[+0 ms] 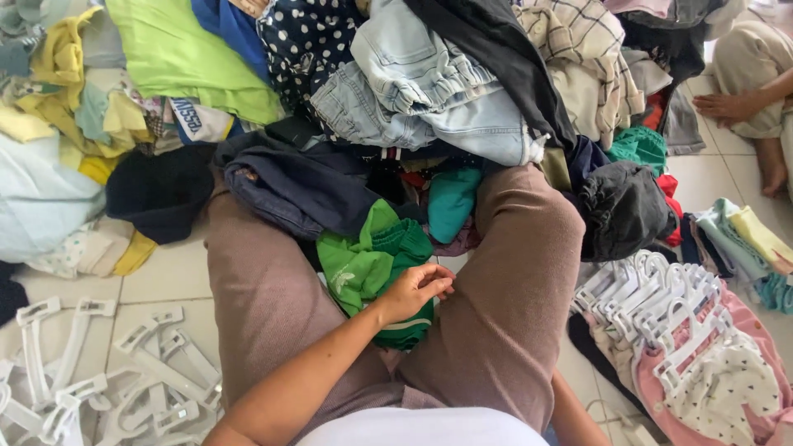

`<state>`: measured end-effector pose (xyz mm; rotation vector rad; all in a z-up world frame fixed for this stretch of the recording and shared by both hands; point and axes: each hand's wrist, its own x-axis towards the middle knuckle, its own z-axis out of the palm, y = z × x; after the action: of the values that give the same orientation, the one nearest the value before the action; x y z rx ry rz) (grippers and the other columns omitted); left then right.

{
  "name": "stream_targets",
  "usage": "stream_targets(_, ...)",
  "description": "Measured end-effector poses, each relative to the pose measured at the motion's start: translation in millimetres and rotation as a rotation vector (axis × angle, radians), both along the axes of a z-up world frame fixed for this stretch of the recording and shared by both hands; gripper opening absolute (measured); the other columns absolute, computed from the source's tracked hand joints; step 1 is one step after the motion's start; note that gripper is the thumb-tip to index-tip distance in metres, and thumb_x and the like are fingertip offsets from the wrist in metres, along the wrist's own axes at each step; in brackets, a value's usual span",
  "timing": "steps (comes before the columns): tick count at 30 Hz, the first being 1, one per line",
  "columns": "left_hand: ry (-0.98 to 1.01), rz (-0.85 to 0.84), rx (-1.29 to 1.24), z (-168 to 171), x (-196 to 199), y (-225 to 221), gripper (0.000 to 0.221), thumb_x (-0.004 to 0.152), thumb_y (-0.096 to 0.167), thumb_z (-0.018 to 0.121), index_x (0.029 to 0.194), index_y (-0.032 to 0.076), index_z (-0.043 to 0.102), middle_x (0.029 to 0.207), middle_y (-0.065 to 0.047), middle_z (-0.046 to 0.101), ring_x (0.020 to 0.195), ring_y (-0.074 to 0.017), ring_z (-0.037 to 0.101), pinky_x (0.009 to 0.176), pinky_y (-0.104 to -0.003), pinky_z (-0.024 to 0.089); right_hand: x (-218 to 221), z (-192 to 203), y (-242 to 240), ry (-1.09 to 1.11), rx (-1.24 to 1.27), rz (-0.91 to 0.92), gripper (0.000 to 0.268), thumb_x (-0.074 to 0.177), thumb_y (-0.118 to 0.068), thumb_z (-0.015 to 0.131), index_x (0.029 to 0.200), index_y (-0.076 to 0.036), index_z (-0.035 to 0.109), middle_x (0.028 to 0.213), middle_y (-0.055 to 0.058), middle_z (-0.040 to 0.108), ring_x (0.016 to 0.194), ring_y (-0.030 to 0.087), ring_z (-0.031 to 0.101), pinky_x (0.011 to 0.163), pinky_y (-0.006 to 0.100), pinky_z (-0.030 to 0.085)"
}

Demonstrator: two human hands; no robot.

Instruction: The person is sitting on the floor, picking up children's clothing items from a pile and attaching them to plastic hangers.

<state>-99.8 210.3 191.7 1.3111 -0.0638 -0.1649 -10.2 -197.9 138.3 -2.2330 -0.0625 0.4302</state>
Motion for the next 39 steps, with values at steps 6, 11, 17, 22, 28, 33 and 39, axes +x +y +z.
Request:
stream_targets(6, -0.015, -0.078, 0.133, -38, 11, -8, 0.021, 0.096, 0.017, 0.068, 0.113, 0.005, 0.07, 0.092, -0.01, 0.075, 0.076, -0.0148, 0.069, 0.075, -0.03, 0.058, -18, -16, -42, 0.11, 0.217, -0.178, 0.03, 0.092, -0.01, 0.06, 0.12, -0.001, 0.064, 0.095, 0.011, 0.065, 0.076, 0.019, 0.055, 0.062, 0.032, 0.044)
stream_targets(11, 0.036, -0.049, 0.219, -10, 13, 9, 0.023, 0.094, 0.015, 0.063, 0.115, 0.005, 0.068, 0.093, -0.007, 0.073, 0.079, -0.0124, 0.068, 0.075, -0.026, 0.056, -25, -23, -62, 0.196, 0.405, -0.334, 0.031, 0.097, -0.008, 0.056, 0.126, 0.0, 0.062, 0.097, 0.01, 0.063, 0.073, 0.016, 0.051, 0.06, 0.028, 0.041)
stream_targets(17, -0.32, -0.073, 0.192, 185, -23, 13, 0.016, 0.095, 0.014, 0.061, 0.109, 0.009, 0.065, 0.102, -0.005, 0.073, 0.094, -0.0153, 0.071, 0.085, -0.028, 0.058, -21, 148, 40, -0.272, 0.166, -0.368, 0.028, 0.105, 0.0, 0.054, 0.132, -0.006, 0.055, 0.12, 0.014, 0.064, 0.11, 0.019, 0.064, 0.075, 0.026, 0.046)
stream_targets(22, -0.516, -0.031, 0.149, 212, -63, 39, 0.009, 0.097, 0.012, 0.06, 0.106, 0.012, 0.062, 0.11, -0.004, 0.071, 0.104, -0.0194, 0.071, 0.096, -0.033, 0.061, -17, 147, 160, -0.449, 0.359, -0.017, 0.033, 0.101, 0.006, 0.056, 0.132, 0.0, 0.049, 0.129, 0.012, 0.057, 0.112, 0.021, 0.06, 0.094, 0.029, 0.051)
stream_targets(28, -0.432, 0.157, 0.271, 172, -88, 91, 0.012, 0.098, 0.016, 0.058, 0.109, 0.014, 0.063, 0.108, -0.004, 0.072, 0.103, -0.0201, 0.072, 0.094, -0.033, 0.06, -39, 146, 318, -0.348, 0.457, 0.447, 0.025, 0.095, 0.006, 0.062, 0.12, 0.005, 0.061, 0.13, 0.021, 0.052, 0.107, 0.035, 0.069, 0.088, 0.044, 0.059)
stream_targets(33, -0.405, 0.289, 0.37, 141, -94, 135, 0.014, 0.099, 0.02, 0.056, 0.111, 0.016, 0.063, 0.107, -0.004, 0.072, 0.102, -0.0208, 0.072, 0.093, -0.034, 0.059, -11, 122, 404, -0.444, 0.297, 0.778, 0.031, 0.092, -0.001, 0.072, 0.12, 0.0, 0.06, 0.104, 0.02, 0.056, 0.094, 0.044, 0.068, 0.071, 0.044, 0.062)
stream_targets(39, -0.387, 0.38, 0.482, 115, -76, 150, 0.018, 0.101, 0.025, 0.054, 0.114, 0.018, 0.063, 0.105, -0.003, 0.073, 0.101, -0.0216, 0.072, 0.091, -0.035, 0.059, 32, 16, 458, -0.635, -0.021, 0.68, 0.042, 0.088, -0.016, 0.077, 0.123, -0.003, 0.058, 0.122, 0.021, 0.05, 0.11, 0.048, 0.058, 0.083, 0.062, 0.056)
